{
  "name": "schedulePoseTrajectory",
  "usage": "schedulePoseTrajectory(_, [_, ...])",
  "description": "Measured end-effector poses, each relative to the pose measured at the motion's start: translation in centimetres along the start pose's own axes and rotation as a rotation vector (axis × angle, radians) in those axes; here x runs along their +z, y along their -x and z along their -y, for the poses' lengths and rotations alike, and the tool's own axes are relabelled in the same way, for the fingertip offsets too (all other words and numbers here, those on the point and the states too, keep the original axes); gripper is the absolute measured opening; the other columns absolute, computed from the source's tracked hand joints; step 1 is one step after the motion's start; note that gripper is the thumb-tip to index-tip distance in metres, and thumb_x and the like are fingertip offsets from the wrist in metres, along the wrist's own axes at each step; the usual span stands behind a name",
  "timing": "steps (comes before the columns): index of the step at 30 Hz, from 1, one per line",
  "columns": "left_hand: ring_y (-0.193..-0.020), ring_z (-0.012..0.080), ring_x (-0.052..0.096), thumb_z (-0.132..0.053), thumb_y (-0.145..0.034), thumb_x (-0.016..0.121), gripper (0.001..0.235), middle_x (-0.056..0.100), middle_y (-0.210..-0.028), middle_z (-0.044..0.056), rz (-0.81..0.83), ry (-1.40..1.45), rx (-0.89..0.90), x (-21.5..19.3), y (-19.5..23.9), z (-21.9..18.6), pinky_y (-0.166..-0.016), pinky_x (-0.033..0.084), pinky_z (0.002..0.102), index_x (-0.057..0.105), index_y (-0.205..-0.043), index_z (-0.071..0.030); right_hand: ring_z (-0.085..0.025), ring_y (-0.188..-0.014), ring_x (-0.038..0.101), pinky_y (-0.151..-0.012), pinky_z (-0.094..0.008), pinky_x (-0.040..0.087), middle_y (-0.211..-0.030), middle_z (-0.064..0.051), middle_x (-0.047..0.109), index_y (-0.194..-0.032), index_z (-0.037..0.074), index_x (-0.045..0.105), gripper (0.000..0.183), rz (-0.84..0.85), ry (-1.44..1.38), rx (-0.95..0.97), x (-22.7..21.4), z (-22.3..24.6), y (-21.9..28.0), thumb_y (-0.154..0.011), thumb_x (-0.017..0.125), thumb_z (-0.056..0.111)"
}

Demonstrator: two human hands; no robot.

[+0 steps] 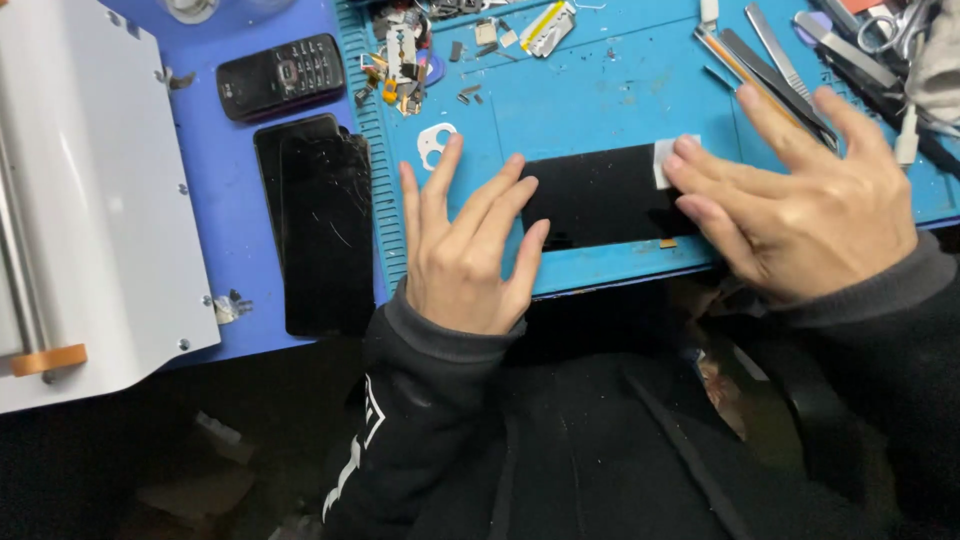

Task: Cleaning and polishing a mobile phone screen using a cloth and cleaning solution.

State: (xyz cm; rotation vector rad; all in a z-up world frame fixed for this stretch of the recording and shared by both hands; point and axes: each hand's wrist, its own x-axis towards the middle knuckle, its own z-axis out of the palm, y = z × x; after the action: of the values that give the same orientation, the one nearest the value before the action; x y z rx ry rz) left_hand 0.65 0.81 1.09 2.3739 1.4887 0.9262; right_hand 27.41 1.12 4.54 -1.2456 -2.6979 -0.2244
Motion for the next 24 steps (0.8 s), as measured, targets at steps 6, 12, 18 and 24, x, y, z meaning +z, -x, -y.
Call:
schedulePoseTrajectory(6, [-0.148,0.0442,0.039,-0.017,-0.092,0.076,0.035,0.066,-0.139,0.007,0.002,-0.017,-0.006,0.1,0.0,0.1,-0.124,0.015,0.071,0.072,-0.124,-0.005,-0.028,-0.126,0.063,-0.111,-0.051,0.045,-0.124,-0.001,0.075,-0.124,0.019,0.076,0.036,-0.046,0.067,-0.065,0.5,-0.2,-0.9,-0.096,0.063,0.037])
schedulePoseTrajectory(12, [-0.148,0.0409,0.042,-0.006,-0.094,0.068,0.030,0.067,-0.139,0.006,-0.002,-0.007,-0.036,-0.2,-0.2,-0.2,-0.127,0.015,0.069,0.072,-0.124,-0.007,-0.026,-0.127,0.063,-0.110,-0.053,0.044,-0.123,0.000,0.075,-0.123,0.020,0.077,0.034,-0.076,0.019,-0.150,0.9,0.7,-2.5,-0.098,0.062,0.036])
schedulePoseTrajectory(18, [-0.148,0.0418,0.042,0.002,-0.089,0.062,0.041,0.066,-0.140,0.007,0.013,-0.009,-0.036,-0.3,-0.2,-0.1,-0.127,0.016,0.068,0.070,-0.127,-0.007,-0.027,-0.129,0.061,-0.110,-0.055,0.043,-0.122,0.001,0.075,-0.125,0.020,0.077,0.036,-0.101,-0.030,-0.147,0.6,1.6,-3.3,-0.095,0.064,0.037])
schedulePoseTrajectory(24, [-0.147,0.0419,0.043,0.004,-0.088,0.060,0.044,0.066,-0.139,0.008,-0.001,0.006,-0.045,-0.5,-0.2,-0.3,-0.126,0.018,0.068,0.067,-0.130,-0.006,-0.029,-0.132,0.058,-0.111,-0.054,0.042,-0.127,-0.001,0.074,-0.123,0.017,0.076,0.036,-0.081,-0.071,-0.132,0.8,2.2,-3.6,-0.094,0.067,0.036])
